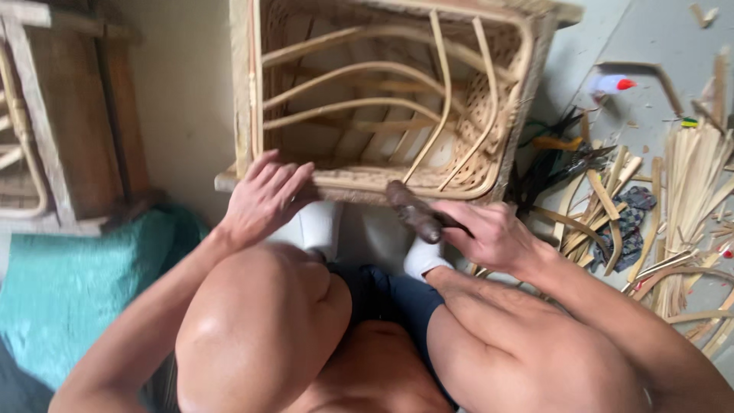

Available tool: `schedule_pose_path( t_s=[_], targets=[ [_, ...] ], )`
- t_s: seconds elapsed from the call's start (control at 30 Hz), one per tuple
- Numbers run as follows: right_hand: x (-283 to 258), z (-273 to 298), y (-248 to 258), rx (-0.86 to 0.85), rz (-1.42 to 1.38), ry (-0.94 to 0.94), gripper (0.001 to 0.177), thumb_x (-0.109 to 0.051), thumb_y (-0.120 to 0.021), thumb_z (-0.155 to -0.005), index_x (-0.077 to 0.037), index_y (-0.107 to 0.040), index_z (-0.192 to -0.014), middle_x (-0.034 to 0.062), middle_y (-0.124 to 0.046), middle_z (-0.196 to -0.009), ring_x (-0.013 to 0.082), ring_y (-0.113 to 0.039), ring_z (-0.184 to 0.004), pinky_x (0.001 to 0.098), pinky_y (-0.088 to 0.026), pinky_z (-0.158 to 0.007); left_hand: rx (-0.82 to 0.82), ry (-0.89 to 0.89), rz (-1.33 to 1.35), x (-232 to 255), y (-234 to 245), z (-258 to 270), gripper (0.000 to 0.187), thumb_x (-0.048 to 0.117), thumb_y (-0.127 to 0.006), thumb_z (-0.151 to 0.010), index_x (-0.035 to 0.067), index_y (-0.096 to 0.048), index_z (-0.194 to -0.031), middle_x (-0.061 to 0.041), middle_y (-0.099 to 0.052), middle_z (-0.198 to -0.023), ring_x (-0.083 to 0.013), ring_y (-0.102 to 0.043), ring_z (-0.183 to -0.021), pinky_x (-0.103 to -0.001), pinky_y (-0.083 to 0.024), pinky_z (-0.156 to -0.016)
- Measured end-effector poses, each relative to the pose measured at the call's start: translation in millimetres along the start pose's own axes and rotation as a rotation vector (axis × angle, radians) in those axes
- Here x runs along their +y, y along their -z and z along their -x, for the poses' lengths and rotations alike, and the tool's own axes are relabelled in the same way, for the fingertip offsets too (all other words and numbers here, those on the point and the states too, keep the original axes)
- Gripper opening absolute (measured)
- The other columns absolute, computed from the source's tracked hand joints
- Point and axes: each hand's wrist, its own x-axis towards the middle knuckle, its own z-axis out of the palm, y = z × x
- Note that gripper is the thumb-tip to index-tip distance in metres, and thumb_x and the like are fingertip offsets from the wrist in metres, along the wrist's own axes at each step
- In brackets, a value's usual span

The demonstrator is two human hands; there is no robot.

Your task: The person inserts thin wooden strips into a rectangular basket frame, hammers them into place, and applies glue to the joints. The person uses a hammer, pliers, and a glue bottle to assemble the basket structure.

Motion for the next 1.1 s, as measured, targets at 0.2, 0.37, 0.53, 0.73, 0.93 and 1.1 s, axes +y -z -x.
schedule_pose_path(
  t_s=[0.2, 0.37, 0.53, 0.73, 0.93, 1.1],
  targets=[
    [3, -32, -31, -0.006, 0.105, 0.085, 0.034, -0.020, -0.078, -0.086, -0.005, -0.070, -0.117, 0.0168, -0.076, -0.100, 0.0323, -0.074, -0.075, 0.0386, -0.060, -0.062, 0.032, -0.031, 0.083, -16, -11, 3, 0.044, 0.022, -0.082, -0.089, 0.001, -0.064, -0.123, -0.010, -0.067, -0.103, -0.0262, -0.062, -0.094, -0.043, -0.047, -0.102],
    [7, -19, -36, 0.001, 0.055, 0.028, 0.033, -0.016, -0.077, -0.089, -0.004, -0.069, -0.119, 0.0159, -0.075, -0.098, 0.0343, -0.074, -0.081, 0.0394, -0.060, -0.068, 0.023, -0.024, 0.099, -13, -7, 9, 0.047, 0.019, -0.081, -0.085, 0.001, -0.064, -0.125, -0.009, -0.068, -0.104, -0.0247, -0.064, -0.095, -0.043, -0.047, -0.106],
    [16, 0, -16, -0.056, 0.024, -0.014, 0.036, -0.010, -0.072, -0.086, -0.001, -0.068, -0.121, 0.0143, -0.075, -0.092, 0.0305, -0.074, -0.074, 0.0389, -0.059, -0.063, 0.019, 0.021, 0.138, -7, 3, 3, 0.056, 0.022, -0.083, -0.084, 0.000, -0.063, -0.132, -0.010, -0.068, -0.109, -0.0266, -0.064, -0.100, -0.046, -0.046, -0.109],
    [37, 31, -7, -0.009, 0.049, 0.109, 0.036, -0.009, -0.071, -0.085, 0.000, -0.065, -0.120, 0.0171, -0.075, -0.104, 0.0318, -0.074, -0.078, 0.0389, -0.059, -0.064, 0.366, 0.320, 0.237, -22, 26, 0, 0.047, 0.004, -0.079, -0.091, 0.006, -0.062, -0.135, -0.016, -0.067, -0.130, -0.0364, -0.061, -0.125, -0.045, -0.048, -0.112],
    [54, 76, -5, -0.001, 0.269, 0.087, 0.037, -0.005, -0.075, -0.081, 0.002, -0.066, -0.116, 0.0207, -0.075, -0.100, 0.0323, -0.074, -0.073, 0.0375, -0.058, -0.058, 0.025, 1.053, 0.886, -43, 14, 7, 0.064, 0.021, -0.076, -0.093, 0.010, -0.054, -0.152, -0.008, -0.070, -0.127, -0.0204, -0.067, -0.104, -0.035, -0.058, -0.087],
    [51, 119, 5, 0.110, 0.166, -0.227, 0.043, 0.005, -0.070, -0.079, 0.003, -0.064, -0.122, 0.0170, -0.072, -0.087, 0.0296, -0.071, -0.066, 0.0395, -0.055, -0.057, 0.125, 0.890, 0.842, -47, -1, 22, 0.060, 0.021, -0.077, -0.096, 0.005, -0.056, -0.150, -0.010, -0.067, -0.133, -0.0166, -0.063, -0.122, -0.033, -0.057, -0.098]
  ],
)
